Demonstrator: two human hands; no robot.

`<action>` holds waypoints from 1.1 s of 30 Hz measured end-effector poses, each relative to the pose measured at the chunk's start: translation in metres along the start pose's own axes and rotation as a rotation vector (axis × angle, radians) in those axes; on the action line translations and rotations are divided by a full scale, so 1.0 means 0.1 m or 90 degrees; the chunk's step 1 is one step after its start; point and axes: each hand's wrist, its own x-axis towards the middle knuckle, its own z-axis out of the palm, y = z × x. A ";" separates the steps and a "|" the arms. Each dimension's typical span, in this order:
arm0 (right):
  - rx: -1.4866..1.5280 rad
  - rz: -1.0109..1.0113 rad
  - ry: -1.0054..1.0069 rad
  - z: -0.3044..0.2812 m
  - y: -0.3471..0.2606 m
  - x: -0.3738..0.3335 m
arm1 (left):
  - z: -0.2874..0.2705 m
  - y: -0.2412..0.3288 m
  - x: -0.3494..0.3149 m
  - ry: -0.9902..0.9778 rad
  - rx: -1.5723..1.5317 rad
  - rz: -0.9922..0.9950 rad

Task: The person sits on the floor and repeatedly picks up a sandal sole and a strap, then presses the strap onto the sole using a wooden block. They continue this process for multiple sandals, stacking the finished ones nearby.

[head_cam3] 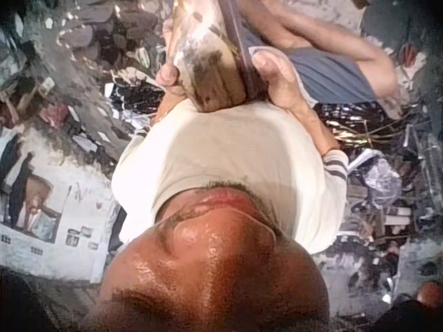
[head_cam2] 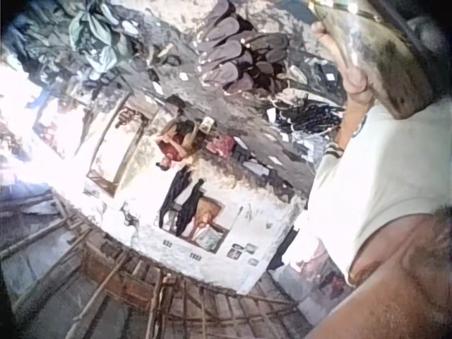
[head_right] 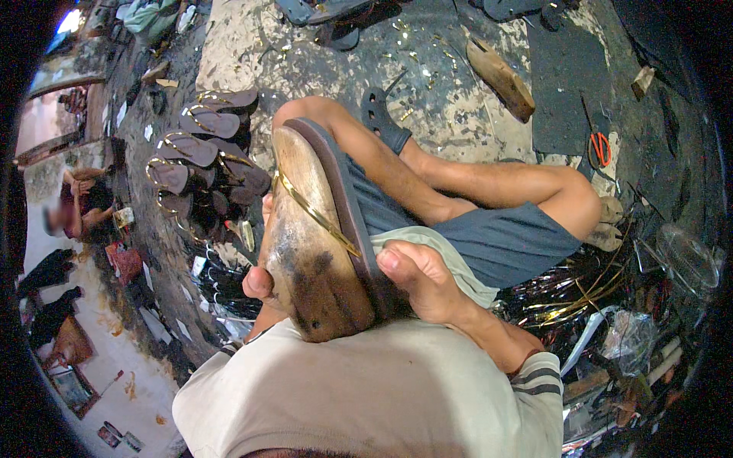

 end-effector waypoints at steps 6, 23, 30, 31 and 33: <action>-0.314 -0.108 -0.109 -0.49 0.07 0.15 | 0.05 0.12 0.06 -0.043 0.088 0.005; 0.099 -0.123 -0.129 -0.33 -0.31 1.10 | -0.32 -0.23 0.00 -0.056 -0.003 -0.336; 0.083 -0.139 -0.072 -0.37 -0.20 1.11 | -0.62 -0.28 -0.33 -0.002 0.178 -0.280; 0.113 -0.116 -0.052 -0.42 -0.19 1.13 | -0.69 -0.28 -0.33 0.017 0.237 -0.276; 0.042 -0.087 -0.071 -0.54 -0.33 1.12 | -0.68 -0.11 -0.14 -0.148 0.469 -0.127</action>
